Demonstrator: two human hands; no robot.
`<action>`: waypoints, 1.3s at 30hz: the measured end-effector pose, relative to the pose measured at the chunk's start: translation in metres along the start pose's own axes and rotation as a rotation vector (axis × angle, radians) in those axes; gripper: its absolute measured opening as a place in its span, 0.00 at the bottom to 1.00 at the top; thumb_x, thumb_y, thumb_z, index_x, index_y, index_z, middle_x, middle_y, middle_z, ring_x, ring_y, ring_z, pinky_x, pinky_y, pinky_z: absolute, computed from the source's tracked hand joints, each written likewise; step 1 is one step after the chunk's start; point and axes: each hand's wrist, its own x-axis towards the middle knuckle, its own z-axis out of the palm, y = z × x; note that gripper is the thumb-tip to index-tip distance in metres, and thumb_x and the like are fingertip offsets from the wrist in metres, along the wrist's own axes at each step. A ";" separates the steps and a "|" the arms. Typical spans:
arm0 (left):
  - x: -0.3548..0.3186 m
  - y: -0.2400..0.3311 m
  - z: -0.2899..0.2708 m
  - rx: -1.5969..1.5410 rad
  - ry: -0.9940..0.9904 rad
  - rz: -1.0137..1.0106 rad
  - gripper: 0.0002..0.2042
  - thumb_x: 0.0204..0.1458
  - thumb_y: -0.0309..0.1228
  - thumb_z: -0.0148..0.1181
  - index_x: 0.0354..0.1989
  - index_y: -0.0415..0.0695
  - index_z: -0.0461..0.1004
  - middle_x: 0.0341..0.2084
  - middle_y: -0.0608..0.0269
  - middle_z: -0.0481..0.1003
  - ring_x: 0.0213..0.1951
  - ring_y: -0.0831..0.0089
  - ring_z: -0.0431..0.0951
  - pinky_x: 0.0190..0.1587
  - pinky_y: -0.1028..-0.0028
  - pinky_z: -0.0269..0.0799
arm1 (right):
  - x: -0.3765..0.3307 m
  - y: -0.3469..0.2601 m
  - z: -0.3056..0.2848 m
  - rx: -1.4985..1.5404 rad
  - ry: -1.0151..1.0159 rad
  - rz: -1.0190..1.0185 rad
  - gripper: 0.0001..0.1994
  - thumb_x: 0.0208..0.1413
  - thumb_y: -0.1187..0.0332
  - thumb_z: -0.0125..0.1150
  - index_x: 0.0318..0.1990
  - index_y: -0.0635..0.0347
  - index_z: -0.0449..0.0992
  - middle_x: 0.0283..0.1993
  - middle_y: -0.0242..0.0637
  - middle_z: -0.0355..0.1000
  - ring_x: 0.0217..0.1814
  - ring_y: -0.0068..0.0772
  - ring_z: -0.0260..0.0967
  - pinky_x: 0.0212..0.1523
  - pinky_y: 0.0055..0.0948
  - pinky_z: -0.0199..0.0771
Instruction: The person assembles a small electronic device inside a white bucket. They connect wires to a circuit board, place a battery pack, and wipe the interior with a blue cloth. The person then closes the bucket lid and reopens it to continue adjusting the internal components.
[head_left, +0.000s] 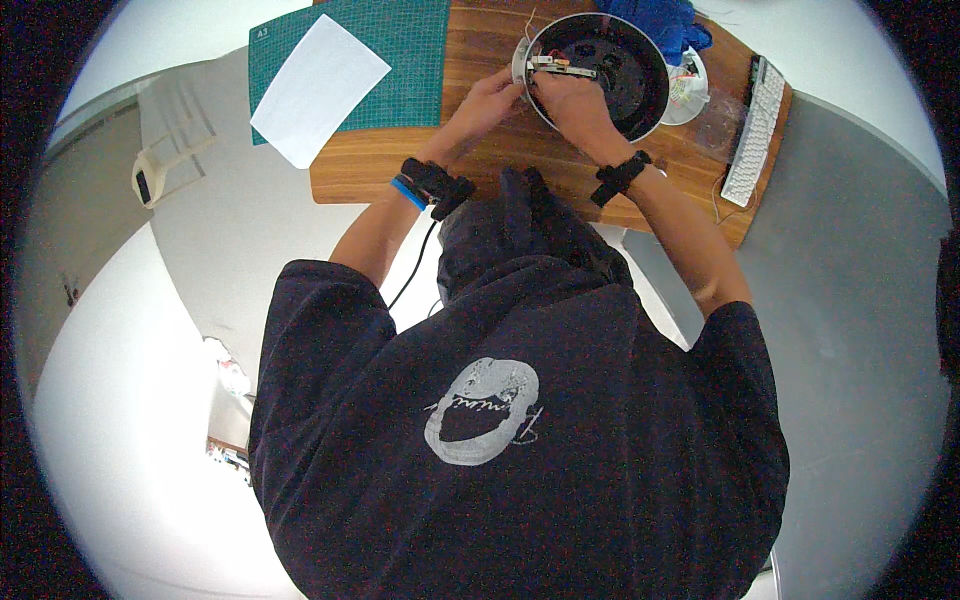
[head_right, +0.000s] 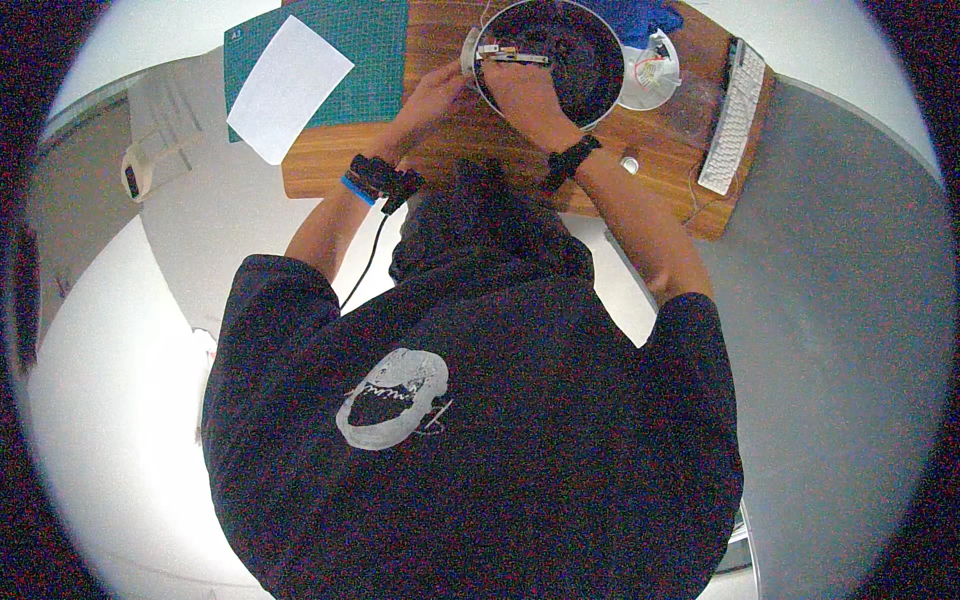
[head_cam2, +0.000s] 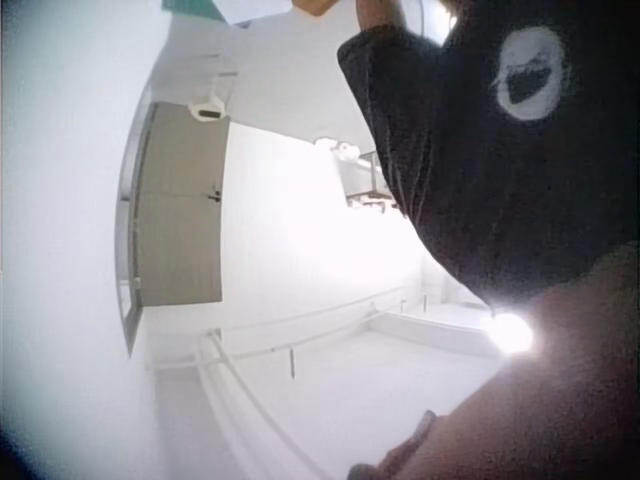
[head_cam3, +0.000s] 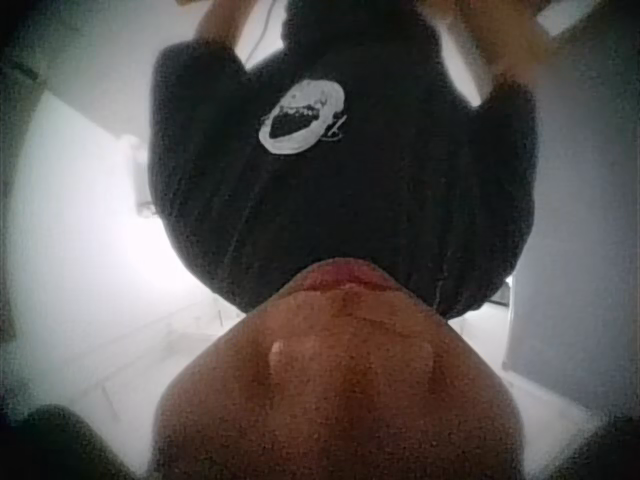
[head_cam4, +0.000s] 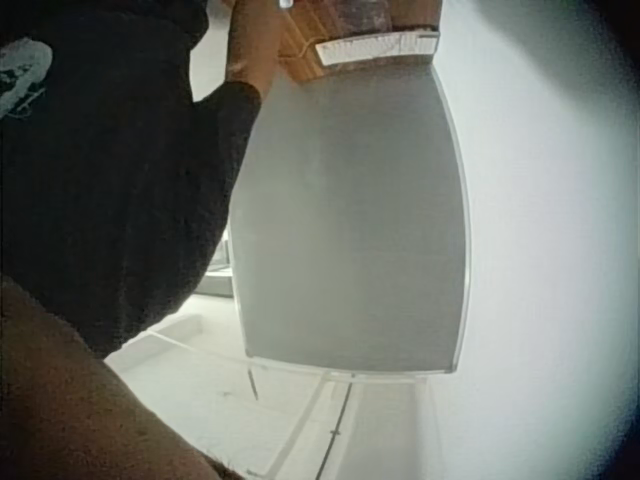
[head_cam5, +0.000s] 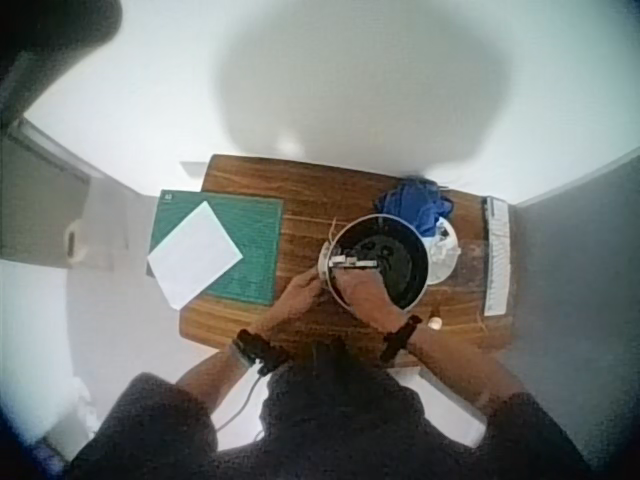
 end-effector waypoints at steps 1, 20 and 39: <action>0.001 -0.002 -0.002 0.088 -0.018 0.048 0.19 0.68 0.37 0.54 0.64 0.45 0.70 0.49 0.68 0.77 0.48 0.79 0.75 0.52 0.74 0.74 | 0.001 -0.002 -0.002 -0.011 0.014 -0.019 0.06 0.61 0.66 0.55 0.34 0.56 0.75 0.27 0.44 0.76 0.30 0.50 0.78 0.27 0.46 0.77; 0.016 -0.026 0.004 0.313 0.087 0.253 0.19 0.62 0.30 0.53 0.61 0.39 0.68 0.47 0.53 0.78 0.48 0.65 0.77 0.54 0.65 0.72 | 0.007 -0.006 -0.006 -0.002 -0.066 0.062 0.11 0.57 0.62 0.62 0.46 0.44 0.82 0.40 0.34 0.81 0.40 0.42 0.80 0.34 0.42 0.79; 0.039 -0.063 -0.016 0.619 0.124 0.239 0.20 0.64 0.36 0.51 0.53 0.28 0.61 0.44 0.31 0.76 0.48 0.41 0.79 0.48 0.55 0.74 | 0.005 -0.005 0.006 0.070 0.041 0.026 0.07 0.51 0.63 0.66 0.37 0.49 0.81 0.34 0.36 0.79 0.37 0.43 0.80 0.31 0.43 0.79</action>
